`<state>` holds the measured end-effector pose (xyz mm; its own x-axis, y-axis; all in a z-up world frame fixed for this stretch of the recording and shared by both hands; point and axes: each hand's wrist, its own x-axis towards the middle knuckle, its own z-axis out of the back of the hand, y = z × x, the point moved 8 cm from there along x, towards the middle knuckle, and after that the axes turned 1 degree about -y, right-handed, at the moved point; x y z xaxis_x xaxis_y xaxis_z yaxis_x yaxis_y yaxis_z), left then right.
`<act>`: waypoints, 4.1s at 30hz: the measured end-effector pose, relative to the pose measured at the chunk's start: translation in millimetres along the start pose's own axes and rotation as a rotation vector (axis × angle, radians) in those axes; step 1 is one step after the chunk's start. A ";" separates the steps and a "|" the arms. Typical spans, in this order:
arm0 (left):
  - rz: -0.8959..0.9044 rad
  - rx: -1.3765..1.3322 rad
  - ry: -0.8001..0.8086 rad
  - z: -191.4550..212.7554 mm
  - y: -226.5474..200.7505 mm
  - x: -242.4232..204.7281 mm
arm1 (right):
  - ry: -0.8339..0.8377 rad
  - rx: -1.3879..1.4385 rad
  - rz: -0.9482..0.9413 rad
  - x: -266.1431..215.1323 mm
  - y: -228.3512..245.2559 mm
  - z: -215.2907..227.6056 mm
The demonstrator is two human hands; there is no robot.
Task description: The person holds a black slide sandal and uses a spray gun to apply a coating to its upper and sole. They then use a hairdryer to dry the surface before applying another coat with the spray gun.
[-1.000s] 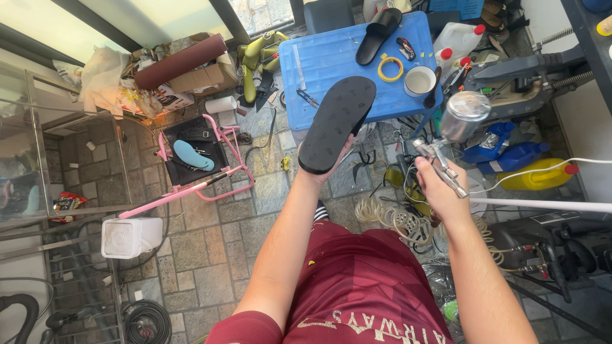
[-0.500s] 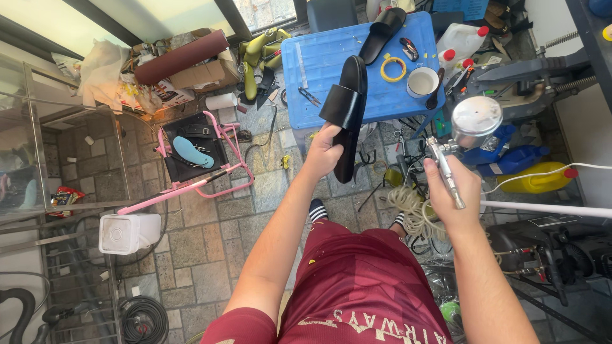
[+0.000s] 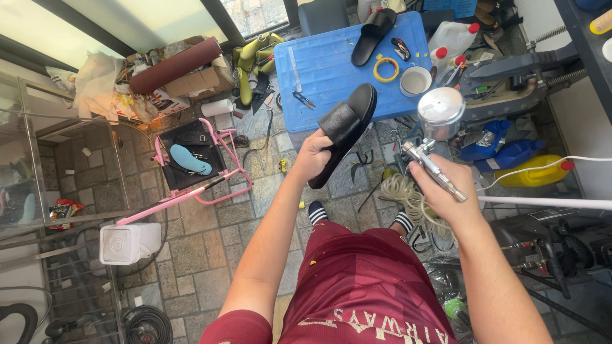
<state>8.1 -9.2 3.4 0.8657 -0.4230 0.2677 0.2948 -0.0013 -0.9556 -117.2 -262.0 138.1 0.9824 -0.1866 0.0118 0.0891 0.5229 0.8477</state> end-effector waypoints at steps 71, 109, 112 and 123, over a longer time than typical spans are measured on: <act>0.648 -0.801 0.281 -243.8 65.9 58.1 | -2.285 0.210 -1.549 -441.5 -502.7 336.3; 0.369 -0.757 -0.348 -90.3 22.3 -79.5 | -0.932 -0.463 -0.541 69.9 -454.4 333.8; 0.434 -0.672 -0.465 -63.7 39.0 -99.5 | -1.035 0.131 -0.411 21.5 -436.1 301.6; 0.419 -0.455 -0.229 2.0 42.8 -99.0 | -0.650 0.489 0.098 -56.1 -249.9 101.1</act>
<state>-64.2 34.5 -63.8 0.9490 -0.2674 -0.1669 -0.2428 -0.2825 -0.9281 -211.2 -466.4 -20.9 0.6774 -0.6820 0.2757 -0.2215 0.1683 0.9605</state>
